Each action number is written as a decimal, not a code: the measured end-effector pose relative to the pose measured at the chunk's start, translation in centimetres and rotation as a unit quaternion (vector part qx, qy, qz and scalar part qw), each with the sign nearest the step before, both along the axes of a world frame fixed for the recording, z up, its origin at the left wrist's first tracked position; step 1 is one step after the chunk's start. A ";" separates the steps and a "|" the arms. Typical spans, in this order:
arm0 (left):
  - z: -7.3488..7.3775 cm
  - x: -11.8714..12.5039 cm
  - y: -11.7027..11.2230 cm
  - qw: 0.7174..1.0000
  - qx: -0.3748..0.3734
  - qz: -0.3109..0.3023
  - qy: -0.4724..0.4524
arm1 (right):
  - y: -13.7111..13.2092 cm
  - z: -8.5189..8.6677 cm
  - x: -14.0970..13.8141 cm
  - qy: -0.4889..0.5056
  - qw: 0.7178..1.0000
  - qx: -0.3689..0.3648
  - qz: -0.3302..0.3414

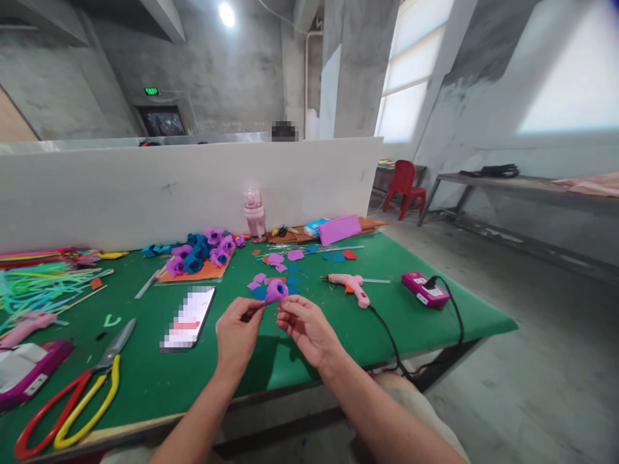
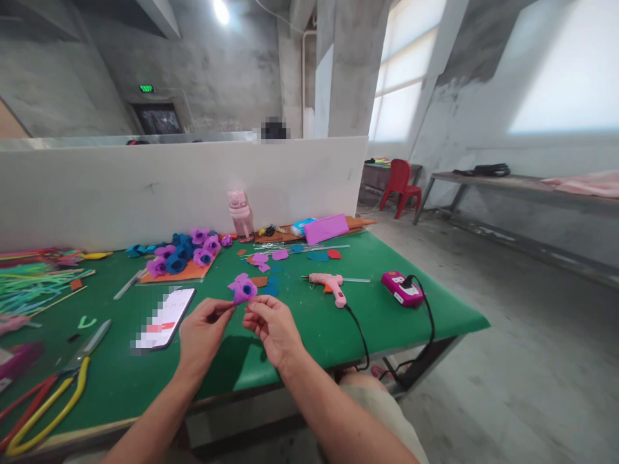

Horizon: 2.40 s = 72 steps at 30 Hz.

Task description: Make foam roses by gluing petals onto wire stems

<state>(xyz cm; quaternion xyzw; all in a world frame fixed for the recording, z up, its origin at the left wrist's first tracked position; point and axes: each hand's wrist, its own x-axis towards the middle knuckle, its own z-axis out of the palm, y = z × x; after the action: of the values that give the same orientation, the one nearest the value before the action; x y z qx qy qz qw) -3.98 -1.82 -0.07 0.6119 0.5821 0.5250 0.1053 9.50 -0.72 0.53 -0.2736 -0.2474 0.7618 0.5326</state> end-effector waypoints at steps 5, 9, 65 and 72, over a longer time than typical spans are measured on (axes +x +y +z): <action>0.0 0.1 0.0 1.000 0.016 -0.002 0.027 | 0.0 0.0 0.0 -0.023 0.999 -0.022 0.004; -0.3 0.0 0.0 0.998 0.029 -0.007 0.051 | -0.1 -0.1 0.0 -0.037 0.999 -0.023 0.005; -0.3 -2.5 0.8 0.987 0.059 -0.105 -0.106 | 0.0 2.0 2.0 -0.079 0.985 0.131 0.081; -1.0 -2.7 1.0 0.985 -0.007 -0.092 -0.145 | 0.3 1.8 1.9 -0.103 0.985 0.131 0.043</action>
<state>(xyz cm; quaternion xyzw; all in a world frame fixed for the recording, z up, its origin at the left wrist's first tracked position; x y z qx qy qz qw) -6.72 -0.83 -1.03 0.5796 0.5054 0.5920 0.2413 11.42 -0.45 2.28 -0.2676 -0.4106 0.7127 0.5018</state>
